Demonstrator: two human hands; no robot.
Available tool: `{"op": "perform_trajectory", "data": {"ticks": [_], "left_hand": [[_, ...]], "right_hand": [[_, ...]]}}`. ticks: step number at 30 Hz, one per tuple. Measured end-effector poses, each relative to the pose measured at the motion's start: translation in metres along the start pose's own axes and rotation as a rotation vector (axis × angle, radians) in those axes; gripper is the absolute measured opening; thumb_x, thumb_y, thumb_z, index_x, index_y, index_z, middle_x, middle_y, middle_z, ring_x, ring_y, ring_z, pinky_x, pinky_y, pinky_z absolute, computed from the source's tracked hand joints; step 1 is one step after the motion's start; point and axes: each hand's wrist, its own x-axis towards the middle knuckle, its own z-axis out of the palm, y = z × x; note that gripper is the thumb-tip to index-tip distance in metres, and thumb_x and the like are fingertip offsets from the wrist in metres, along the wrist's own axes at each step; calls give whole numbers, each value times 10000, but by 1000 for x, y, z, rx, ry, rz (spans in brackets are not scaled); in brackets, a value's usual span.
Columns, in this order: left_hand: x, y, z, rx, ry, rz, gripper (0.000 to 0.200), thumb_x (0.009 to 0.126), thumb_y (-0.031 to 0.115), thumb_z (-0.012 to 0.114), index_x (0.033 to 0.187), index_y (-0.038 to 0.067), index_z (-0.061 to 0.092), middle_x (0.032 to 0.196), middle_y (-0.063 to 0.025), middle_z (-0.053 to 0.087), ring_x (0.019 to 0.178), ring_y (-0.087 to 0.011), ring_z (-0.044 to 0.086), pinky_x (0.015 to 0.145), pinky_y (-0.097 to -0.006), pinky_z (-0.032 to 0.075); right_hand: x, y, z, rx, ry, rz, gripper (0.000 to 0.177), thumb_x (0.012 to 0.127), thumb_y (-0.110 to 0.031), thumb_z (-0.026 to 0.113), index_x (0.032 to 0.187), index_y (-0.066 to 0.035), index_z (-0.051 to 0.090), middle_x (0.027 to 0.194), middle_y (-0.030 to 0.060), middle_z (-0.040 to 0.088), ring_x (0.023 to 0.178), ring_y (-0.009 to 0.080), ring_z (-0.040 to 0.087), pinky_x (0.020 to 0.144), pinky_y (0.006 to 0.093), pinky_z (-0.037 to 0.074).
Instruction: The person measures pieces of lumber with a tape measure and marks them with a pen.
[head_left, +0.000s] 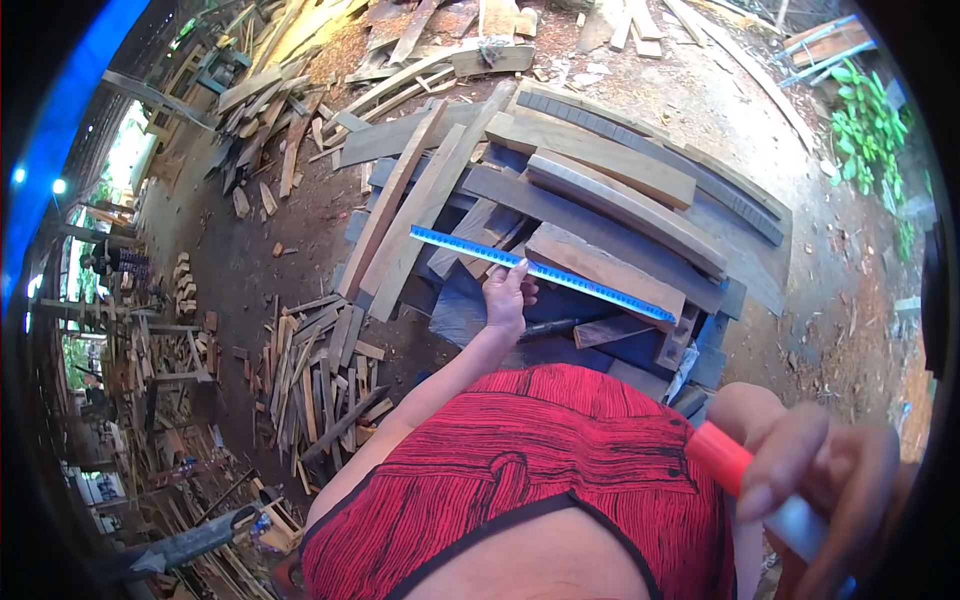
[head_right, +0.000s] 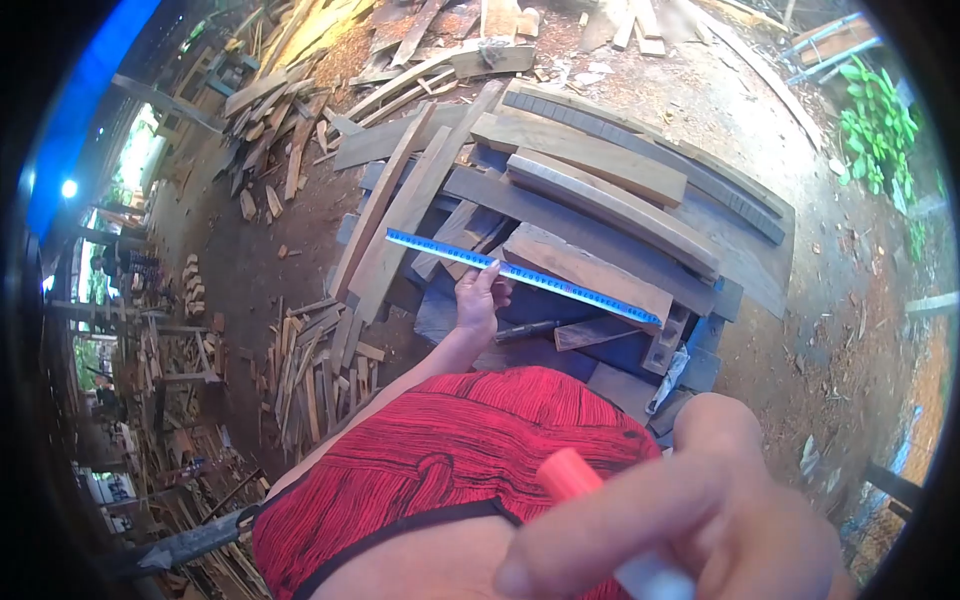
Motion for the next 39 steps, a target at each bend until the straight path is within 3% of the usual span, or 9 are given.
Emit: {"op": "perform_trajectory", "data": {"ticks": [22, 24, 28, 30, 33, 34, 35, 37, 39], "left_hand": [[-21, 13, 11, 2, -283, -239, 136, 870, 238, 608, 885, 107, 578, 718, -14, 614, 597, -123, 611, 498, -246, 474], [-19, 14, 12, 14, -331, -284, 126, 866, 223, 615, 903, 109, 575, 713, -20, 617, 618, -143, 622, 508, -261, 481], [-16, 19, 16, 22, -377, -307, 118, 872, 214, 606, 877, 98, 588, 722, -28, 628, 620, -145, 624, 510, -257, 481], [-13, 20, 15, 12, -397, -305, 118, 873, 207, 602, 866, 89, 600, 745, -38, 641, 620, -148, 625, 517, -259, 482], [-11, 28, 16, 9, -442, -313, 119, 871, 191, 593, 867, 74, 611, 765, -50, 651, 635, -148, 627, 548, -264, 490], [-11, 32, 16, -6, -436, -303, 119, 871, 191, 593, 867, 74, 611, 765, -50, 651, 635, -148, 627, 548, -264, 490], [-12, 37, 16, 18, -473, -301, 123, 869, 191, 592, 871, 70, 612, 763, -50, 650, 639, -145, 627, 558, -264, 493], [-11, 39, 15, 65, -540, -301, 134, 861, 194, 597, 886, 64, 617, 761, -53, 646, 647, -139, 626, 583, -260, 496], [-12, 38, 15, 70, -571, -308, 136, 859, 194, 601, 881, 61, 619, 757, -54, 646, 648, -138, 626, 587, -259, 496]], "right_hand": [[11, -25, 41, 254, 220, -682, 325, 846, -230, 626, 1169, -204, 593, 1254, -69, 523, 926, 71, 567, 752, 390, 376], [15, -22, 37, 277, -20, -574, 273, 845, -198, 598, 1117, -189, 609, 1212, -74, 543, 795, 83, 583, 633, 356, 394], [12, -15, 55, 371, 16, -564, 224, 848, -170, 562, 1063, -166, 626, 1099, -73, 605, 758, 95, 590, 562, 317, 388], [10, -20, 36, 131, -330, -183, 160, 832, -142, 563, 960, -145, 659, 1042, -36, 637, 716, 124, 596, 545, 290, 401], [4, 16, 5, 360, -955, 92, 103, 816, -175, 662, 783, -104, 595, 866, 102, 570, 681, 193, 566, 568, 284, 463], [-22, 42, -9, 275, -939, 162, 152, 805, -118, 615, 927, -32, 641, 906, 117, 638, 755, 181, 604, 675, 299, 491], [-59, 38, 19, -185, -107, 497, 175, 774, -77, 641, 942, -28, 651, 927, 140, 617, 691, 170, 592, 620, 291, 482], [-76, 84, 26, -857, -35, 646, 284, 727, -21, 675, 1008, -20, 637, 906, 132, 579, 726, 217, 592, 643, 310, 470], [-125, 121, 14, -1004, -122, 695, 341, 708, -97, 721, 1027, -18, 632, 930, 126, 559, 763, 255, 589, 658, 311, 469]]}}
